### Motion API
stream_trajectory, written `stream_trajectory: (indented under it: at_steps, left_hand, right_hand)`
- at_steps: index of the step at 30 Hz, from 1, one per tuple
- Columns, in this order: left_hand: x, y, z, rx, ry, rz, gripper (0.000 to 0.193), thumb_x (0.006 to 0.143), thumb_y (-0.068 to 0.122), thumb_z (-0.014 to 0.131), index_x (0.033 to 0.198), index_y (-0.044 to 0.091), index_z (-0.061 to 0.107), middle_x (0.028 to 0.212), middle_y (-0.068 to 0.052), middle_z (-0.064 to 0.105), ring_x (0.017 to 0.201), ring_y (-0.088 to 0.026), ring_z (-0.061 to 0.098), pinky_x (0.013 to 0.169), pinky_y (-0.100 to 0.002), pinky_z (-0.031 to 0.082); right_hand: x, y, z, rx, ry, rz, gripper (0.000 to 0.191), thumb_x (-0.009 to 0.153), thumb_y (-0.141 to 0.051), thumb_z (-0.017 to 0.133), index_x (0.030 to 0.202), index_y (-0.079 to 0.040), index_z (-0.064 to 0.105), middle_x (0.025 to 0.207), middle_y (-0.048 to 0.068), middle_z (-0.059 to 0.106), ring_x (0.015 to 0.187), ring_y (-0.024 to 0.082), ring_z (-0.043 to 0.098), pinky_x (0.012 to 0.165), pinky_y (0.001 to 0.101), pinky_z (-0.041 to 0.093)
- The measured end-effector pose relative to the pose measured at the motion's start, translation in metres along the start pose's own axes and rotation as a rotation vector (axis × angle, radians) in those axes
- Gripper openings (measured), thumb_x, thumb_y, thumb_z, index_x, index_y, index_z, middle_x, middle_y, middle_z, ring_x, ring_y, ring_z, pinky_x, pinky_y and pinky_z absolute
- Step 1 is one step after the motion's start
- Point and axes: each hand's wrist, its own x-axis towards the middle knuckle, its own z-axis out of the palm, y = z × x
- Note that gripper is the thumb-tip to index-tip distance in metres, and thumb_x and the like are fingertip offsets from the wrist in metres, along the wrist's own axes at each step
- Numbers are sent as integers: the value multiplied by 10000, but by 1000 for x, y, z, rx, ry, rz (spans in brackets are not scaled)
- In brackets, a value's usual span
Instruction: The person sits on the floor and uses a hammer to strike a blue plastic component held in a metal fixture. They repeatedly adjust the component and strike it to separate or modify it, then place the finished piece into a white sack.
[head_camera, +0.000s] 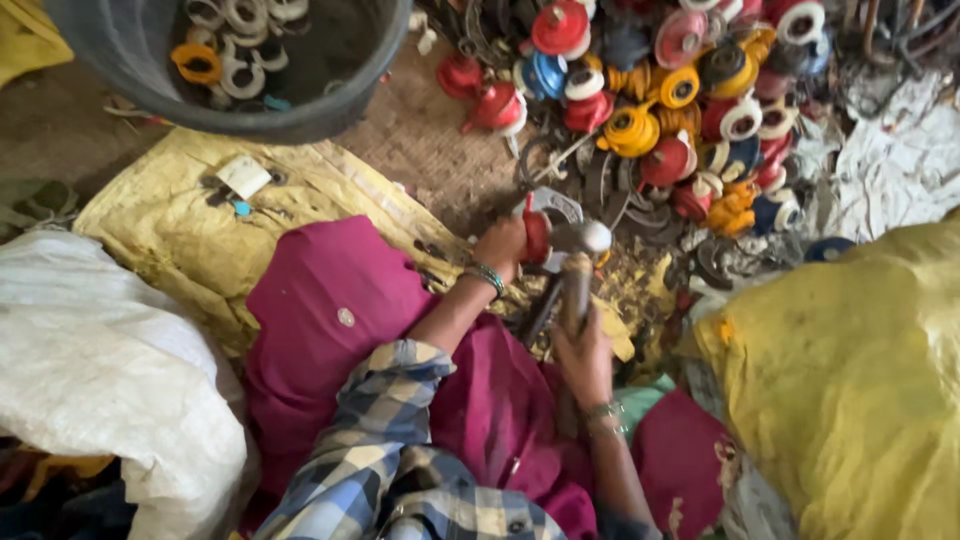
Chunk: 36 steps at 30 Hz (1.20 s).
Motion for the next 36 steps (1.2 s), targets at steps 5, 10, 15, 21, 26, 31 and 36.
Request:
stream_trajectory:
  at_steps: [5, 10, 15, 21, 26, 31, 36]
  left_hand:
    - [-5, -3, -2, 86, -32, 88, 412, 713, -55, 758, 1075, -43, 562, 1064, -284, 656, 934, -419, 712, 764, -461, 597]
    - [-5, -5, 1, 121, -54, 77, 421, 697, -50, 764, 1068, -42, 565, 1041, -279, 659, 924, -414, 712, 761, -460, 594]
    - [-2, -2, 3, -87, -48, -19, 215, 877, 48, 759, 1030, 2, 615, 1042, -274, 671, 950, -433, 702, 787, -508, 568]
    - [-3, -6, 1, 94, -53, 122, 636, 540, 28, 884, 1069, -68, 545, 1013, -263, 655, 939, -413, 687, 786, -454, 578]
    - [-4, -6, 0, 155, -37, 118, 521, 623, -12, 842, 1062, -36, 562, 1021, -238, 670, 962, -383, 706, 815, -438, 590]
    - [-2, -6, 0, 64, -21, 61, 452, 721, 35, 843, 1075, -18, 568, 1040, -255, 669, 953, -400, 703, 809, -461, 580]
    - [-3, -5, -4, 120, -51, 103, 730, 513, 34, 893, 1145, -33, 534, 1049, -275, 664, 939, -422, 685, 792, -483, 559]
  right_hand:
    - [-15, -12, -47, 158, 136, 96, 490, 907, -182, 711, 1275, 8, 449, 853, 143, 703, 582, 215, 710, 472, 335, 593]
    - [-14, 1, -52, 458, 381, -143, 451, 980, -163, 718, 1231, 1, 382, 912, 115, 706, 627, 182, 723, 536, 307, 573]
    - [-1, 26, 2, -141, -24, -142, 538, 863, -173, 797, 1273, 26, 511, 896, 221, 687, 752, 343, 691, 628, 432, 561]
    - [-9, 7, -35, 24, 104, 53, 539, 877, -208, 768, 1311, -13, 515, 999, 213, 726, 769, 291, 745, 646, 413, 609]
    - [-15, 2, -74, 320, 475, -176, 531, 975, -198, 775, 1349, -57, 424, 1000, 129, 687, 762, 218, 704, 666, 346, 599]
    - [1, 33, -12, -516, 128, -235, 614, 801, -333, 830, 1222, -3, 529, 797, 146, 635, 668, 285, 653, 588, 406, 544]
    - [-5, 31, -16, 85, -74, 400, 467, 867, -188, 737, 1247, 1, 542, 814, 164, 713, 590, 216, 691, 506, 371, 552]
